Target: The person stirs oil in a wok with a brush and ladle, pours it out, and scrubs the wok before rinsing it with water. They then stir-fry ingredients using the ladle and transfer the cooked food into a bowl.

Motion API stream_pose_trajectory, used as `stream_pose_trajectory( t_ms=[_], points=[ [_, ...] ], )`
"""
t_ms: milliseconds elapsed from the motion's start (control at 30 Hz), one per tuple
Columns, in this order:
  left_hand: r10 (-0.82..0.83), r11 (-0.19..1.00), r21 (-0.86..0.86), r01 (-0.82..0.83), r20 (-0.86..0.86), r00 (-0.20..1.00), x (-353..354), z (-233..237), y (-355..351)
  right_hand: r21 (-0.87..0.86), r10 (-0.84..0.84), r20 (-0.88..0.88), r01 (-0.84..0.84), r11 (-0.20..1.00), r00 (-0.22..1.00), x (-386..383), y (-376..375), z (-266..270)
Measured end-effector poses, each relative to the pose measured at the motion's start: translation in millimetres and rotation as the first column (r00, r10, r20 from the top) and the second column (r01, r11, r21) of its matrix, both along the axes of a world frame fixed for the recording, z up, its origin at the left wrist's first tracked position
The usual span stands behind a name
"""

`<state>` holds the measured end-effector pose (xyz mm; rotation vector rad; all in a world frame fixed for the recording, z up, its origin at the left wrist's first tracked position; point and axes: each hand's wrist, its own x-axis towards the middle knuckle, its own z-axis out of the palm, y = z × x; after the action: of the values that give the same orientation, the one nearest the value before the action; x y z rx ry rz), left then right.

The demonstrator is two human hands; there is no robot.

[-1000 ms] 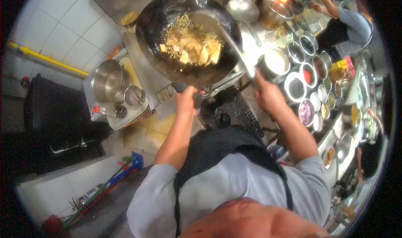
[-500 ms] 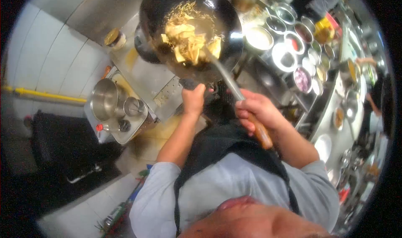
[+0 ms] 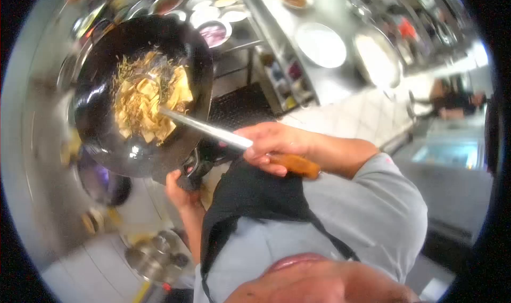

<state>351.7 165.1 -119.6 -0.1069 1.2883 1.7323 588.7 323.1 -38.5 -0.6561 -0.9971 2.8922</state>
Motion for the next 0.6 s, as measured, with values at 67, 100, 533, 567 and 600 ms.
stream_pose_trajectory(
  t_ms=[67,100,533,567,600],
  points=[
    [0.03,0.999,-0.018,-0.031,-0.078,0.996,37,12,49,-0.064,-0.106,-0.032,0.104,0.993,0.994,54,26,20],
    [0.04,0.999,-0.004,-0.04,-0.07,0.997,-17,35,-20,-0.025,-0.127,0.001,0.127,0.992,0.992,6,-45,62],
    [-0.388,0.897,-0.151,0.416,-0.722,0.573,-44,53,-3,0.318,-0.733,0.131,0.672,0.669,0.667,62,-180,131],
    [-0.367,0.927,-0.124,0.353,-0.117,0.923,-40,66,-8,0.307,-0.749,0.18,0.687,0.659,0.638,71,-192,135],
    [-0.381,0.921,-0.136,0.365,-0.111,0.918,-43,55,-8,0.318,-0.746,0.225,0.676,0.665,0.627,74,-199,128]
  ],
)
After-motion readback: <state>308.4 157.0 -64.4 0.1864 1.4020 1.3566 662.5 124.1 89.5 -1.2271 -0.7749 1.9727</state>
